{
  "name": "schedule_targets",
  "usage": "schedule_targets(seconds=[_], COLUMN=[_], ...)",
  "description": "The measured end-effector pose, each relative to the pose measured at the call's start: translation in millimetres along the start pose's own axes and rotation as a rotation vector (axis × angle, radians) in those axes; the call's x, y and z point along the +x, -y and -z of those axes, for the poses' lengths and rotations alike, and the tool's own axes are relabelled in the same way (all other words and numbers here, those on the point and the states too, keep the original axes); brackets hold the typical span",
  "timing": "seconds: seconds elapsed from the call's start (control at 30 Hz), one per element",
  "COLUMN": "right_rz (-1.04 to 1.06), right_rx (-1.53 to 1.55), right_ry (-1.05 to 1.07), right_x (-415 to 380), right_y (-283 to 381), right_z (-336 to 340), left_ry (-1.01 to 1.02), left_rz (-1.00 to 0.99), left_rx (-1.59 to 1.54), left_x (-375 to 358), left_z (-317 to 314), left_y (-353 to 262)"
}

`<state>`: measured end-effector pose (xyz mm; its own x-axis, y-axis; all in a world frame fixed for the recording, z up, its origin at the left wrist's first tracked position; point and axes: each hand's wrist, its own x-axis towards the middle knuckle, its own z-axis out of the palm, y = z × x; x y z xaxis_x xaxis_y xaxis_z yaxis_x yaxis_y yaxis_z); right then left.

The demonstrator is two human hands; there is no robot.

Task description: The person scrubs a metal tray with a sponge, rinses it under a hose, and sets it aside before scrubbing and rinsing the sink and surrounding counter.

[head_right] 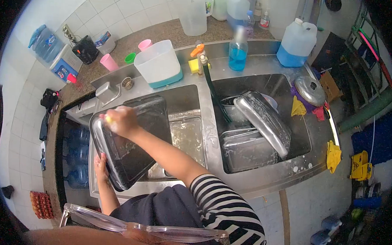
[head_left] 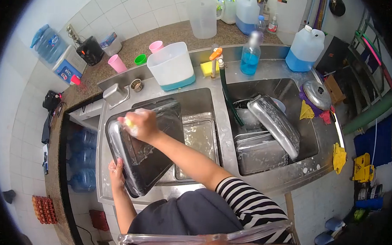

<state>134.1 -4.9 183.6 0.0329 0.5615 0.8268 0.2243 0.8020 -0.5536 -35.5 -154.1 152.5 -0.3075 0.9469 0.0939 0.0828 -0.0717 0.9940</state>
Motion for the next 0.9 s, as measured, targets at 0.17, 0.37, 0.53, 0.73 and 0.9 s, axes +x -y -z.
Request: schedule_targets(seconds=[0.17,0.37,0.53,0.73,0.9], right_rz=[-0.421,-0.447,0.031,-0.753,-0.556], right_rx=[-0.187,0.077,0.143,0.142,-0.1], right_ry=[0.202,-0.037,0.031,-0.095,-0.19], right_x=[-3.7,-23.6,-71.3,-131.7,-135.1], right_y=[-108.1,-130.7,4.5,-108.4,-31.5], right_z=[3.4,2.1,-5.0,1.3,-24.7], left_ry=[-0.057,-0.072,-0.117,-0.086,-0.133], left_rz=[-0.104,-0.171,-0.139,-0.178,-0.208], left_rx=[-0.006,0.25,0.056,-0.299,-0.343], left_x=[-7.5,2.0,29.6,8.5,9.5], left_z=[29.6,46.6,39.2,17.5,11.6], left_y=[-16.3,-26.8,-3.7,-52.9,-43.9])
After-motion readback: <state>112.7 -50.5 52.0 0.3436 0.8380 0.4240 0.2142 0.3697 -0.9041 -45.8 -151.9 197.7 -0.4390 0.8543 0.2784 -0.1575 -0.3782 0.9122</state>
